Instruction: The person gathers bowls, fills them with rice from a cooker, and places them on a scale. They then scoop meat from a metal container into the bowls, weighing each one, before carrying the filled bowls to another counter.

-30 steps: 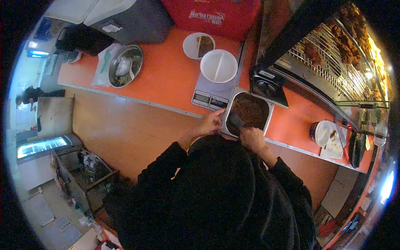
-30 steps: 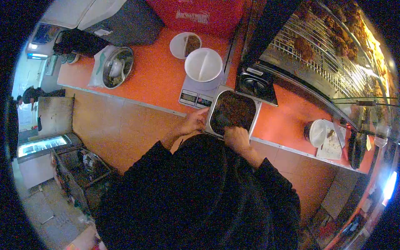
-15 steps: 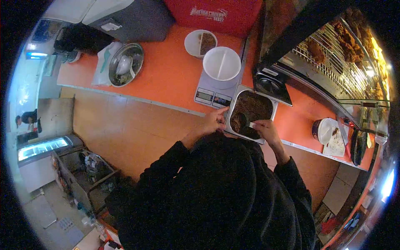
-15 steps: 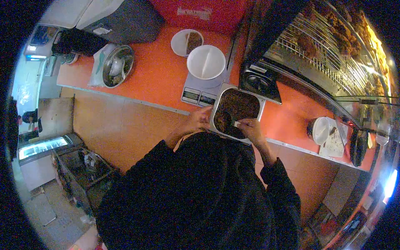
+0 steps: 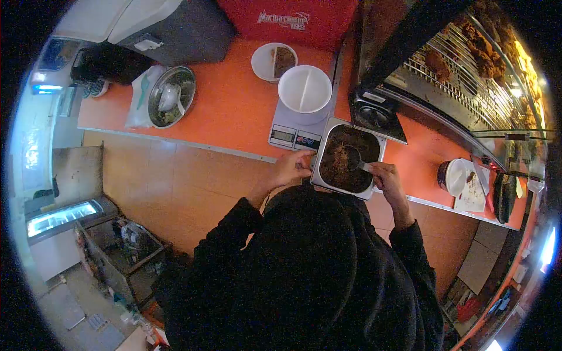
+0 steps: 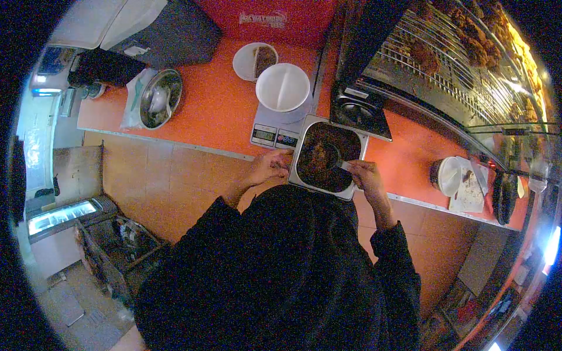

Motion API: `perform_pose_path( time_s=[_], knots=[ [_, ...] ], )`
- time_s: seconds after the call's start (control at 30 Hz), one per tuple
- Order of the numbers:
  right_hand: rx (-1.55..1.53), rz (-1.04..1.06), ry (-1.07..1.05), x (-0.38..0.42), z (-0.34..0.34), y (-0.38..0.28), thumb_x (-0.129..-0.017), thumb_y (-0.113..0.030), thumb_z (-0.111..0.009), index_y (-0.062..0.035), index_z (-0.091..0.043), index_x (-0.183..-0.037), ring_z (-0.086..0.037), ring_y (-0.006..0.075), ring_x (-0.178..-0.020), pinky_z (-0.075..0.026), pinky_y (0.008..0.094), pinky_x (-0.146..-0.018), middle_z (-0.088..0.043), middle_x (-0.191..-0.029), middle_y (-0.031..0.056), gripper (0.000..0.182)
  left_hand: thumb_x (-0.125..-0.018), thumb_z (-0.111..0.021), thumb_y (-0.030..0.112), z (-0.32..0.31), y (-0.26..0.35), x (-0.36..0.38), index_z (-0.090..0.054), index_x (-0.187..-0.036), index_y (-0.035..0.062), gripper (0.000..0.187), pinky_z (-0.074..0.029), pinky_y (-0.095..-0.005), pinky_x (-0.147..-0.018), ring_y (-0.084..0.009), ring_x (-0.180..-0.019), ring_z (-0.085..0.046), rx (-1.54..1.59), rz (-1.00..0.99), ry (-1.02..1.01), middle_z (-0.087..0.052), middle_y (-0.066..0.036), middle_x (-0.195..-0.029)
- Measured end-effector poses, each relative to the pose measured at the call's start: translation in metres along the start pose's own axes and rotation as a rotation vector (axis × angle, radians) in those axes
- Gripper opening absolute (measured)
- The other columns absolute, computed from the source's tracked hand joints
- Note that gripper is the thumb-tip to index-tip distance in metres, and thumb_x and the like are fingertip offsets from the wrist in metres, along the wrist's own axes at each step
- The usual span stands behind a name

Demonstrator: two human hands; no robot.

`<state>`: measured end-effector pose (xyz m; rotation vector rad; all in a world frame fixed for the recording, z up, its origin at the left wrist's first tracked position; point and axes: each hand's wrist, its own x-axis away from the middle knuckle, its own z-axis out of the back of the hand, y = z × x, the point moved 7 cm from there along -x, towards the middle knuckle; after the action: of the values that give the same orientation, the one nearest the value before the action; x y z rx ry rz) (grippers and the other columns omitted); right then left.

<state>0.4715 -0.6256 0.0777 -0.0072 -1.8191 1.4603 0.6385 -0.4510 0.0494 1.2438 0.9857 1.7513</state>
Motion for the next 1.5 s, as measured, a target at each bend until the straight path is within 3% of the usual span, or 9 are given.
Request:
perform_pose_path(
  time_s=[0.27, 0.53, 0.67, 0.73, 0.83, 0.93, 1.07, 1.37, 1.5],
  knots=[
    [0.021, 0.069, 0.021, 0.001, 0.012, -0.001, -0.075, -0.018, -0.055, 0.0008, -0.057, -0.082, -0.027, 0.0025, -0.036, -0.018, 0.0186, -0.034, -0.035, -0.046, -0.006, 0.02, -0.072, -0.059, 0.009, 0.016, -0.011, 0.0, -0.042, -0.113, 0.0034, 0.045, -0.046, -0.0283, -0.066, -0.0149, -0.074, -0.054, -0.049, -0.017, 0.125, -0.056, -0.007, -0.08],
    [-0.202, 0.12, -0.096, 0.012, -0.007, -0.097, -0.078, -0.01, -0.049, 0.002, -0.054, -0.083, -0.027, 0.002, -0.035, -0.02, 0.0171, -0.033, -0.032, -0.044, -0.0065, 0.014, -0.073, -0.055, 0.008, 0.058, -0.026, -0.008, -0.046, -0.108, 0.0025, 0.037, -0.046, -0.0272, -0.058, -0.0162, -0.069, -0.057, 0.091, -0.016, 0.357, -0.059, -0.011, -0.077],
    [-0.08, 0.275, 0.036, -0.021, -0.025, -0.129, -0.077, -0.013, -0.05, 0.0026, -0.056, -0.084, -0.029, 0.0023, -0.04, -0.02, 0.018, -0.036, -0.038, -0.05, -0.0053, 0.018, -0.073, -0.054, 0.006, 0.062, -0.026, -0.006, -0.047, -0.106, 0.0027, 0.033, -0.046, -0.0266, -0.057, -0.0148, -0.068, -0.056, 0.152, 0.013, 0.369, -0.058, -0.01, -0.078],
    [0.131, 0.349, 0.093, -0.043, -0.041, -0.139, -0.076, -0.014, -0.052, -0.0006, -0.058, -0.084, -0.04, 0.0083, -0.04, -0.028, 0.0207, -0.037, -0.046, -0.05, 0.0011, 0.017, -0.074, -0.053, 0.005, 0.063, -0.018, 0.001, -0.047, -0.105, 0.0032, 0.032, -0.046, -0.0261, -0.057, -0.0135, -0.068, -0.056, 0.045, 0.032, 0.413, -0.058, -0.009, -0.077],
    [0.751, 1.077, 0.271, -0.062, -0.074, -0.151, -0.073, -0.012, -0.052, -0.0049, -0.06, -0.084, -0.053, 0.019, -0.046, -0.038, 0.0293, -0.04, -0.053, -0.055, 0.0102, 0.015, -0.074, -0.053, 0.003, 0.055, -0.034, 0.003, -0.047, -0.105, 0.0027, 0.032, -0.046, -0.0263, -0.057, -0.0131, -0.067, -0.056, 0.193, 0.027, 0.356, -0.057, -0.009, -0.077],
    [1.329, 0.923, 0.234, -0.077, -0.104, -0.132, -0.07, -0.012, -0.051, -0.0074, -0.059, -0.081, -0.057, 0.0263, -0.054, -0.044, 0.0383, -0.046, -0.055, -0.06, 0.0143, 0.015, -0.074, -0.051, 0.0, 0.053, -0.042, 0.013, -0.046, -0.105, 0.0021, 0.031, -0.046, -0.0264, -0.057, -0.0136, -0.066, -0.055, 0.332, 0.031, 0.382, -0.055, -0.008, -0.075],
    [1.543, 0.994, 0.234, -0.077, -0.124, -0.124, -0.071, -0.013, -0.047, -0.0081, -0.051, -0.087, -0.056, 0.0267, -0.05, -0.045, 0.0374, -0.043, -0.056, -0.066, 0.0117, 0.017, -0.076, -0.05, 0.001, 0.058, -0.045, 0.025, -0.045, -0.105, 0.0009, 0.03, -0.046, -0.0259, -0.056, -0.0143, -0.065, -0.054, 0.323, 0.086, 0.408, -0.055, -0.008, -0.076],
    [1.515, 0.948, 0.36, -0.07, -0.117, -0.133, -0.071, -0.014, -0.048, -0.0099, -0.05, -0.09, -0.056, 0.0267, -0.049, -0.044, 0.0369, -0.04, -0.055, -0.06, 0.0095, 0.02, -0.077, -0.05, 0.004, 0.064, -0.057, 0.019, -0.045, -0.105, 0.0005, 0.029, -0.046, -0.0267, -0.057, -0.0146, -0.066, -0.055, 0.346, 0.067, 0.44, -0.056, -0.01, -0.077],
    [0.991, 0.888, 0.463, -0.055, -0.081, -0.154, -0.072, -0.017, -0.053, -0.0094, -0.059, -0.085, -0.057, 0.0275, -0.056, -0.045, 0.0365, -0.049, -0.058, -0.069, 0.0112, 0.016, -0.077, -0.051, 0.006, 0.06, -0.039, 0.015, -0.044, -0.108, 0.0014, 0.032, -0.045, -0.0259, -0.058, -0.0138, -0.066, -0.055, 0.272, 0.043, 0.357, -0.055, -0.009, -0.077]
  ],
)
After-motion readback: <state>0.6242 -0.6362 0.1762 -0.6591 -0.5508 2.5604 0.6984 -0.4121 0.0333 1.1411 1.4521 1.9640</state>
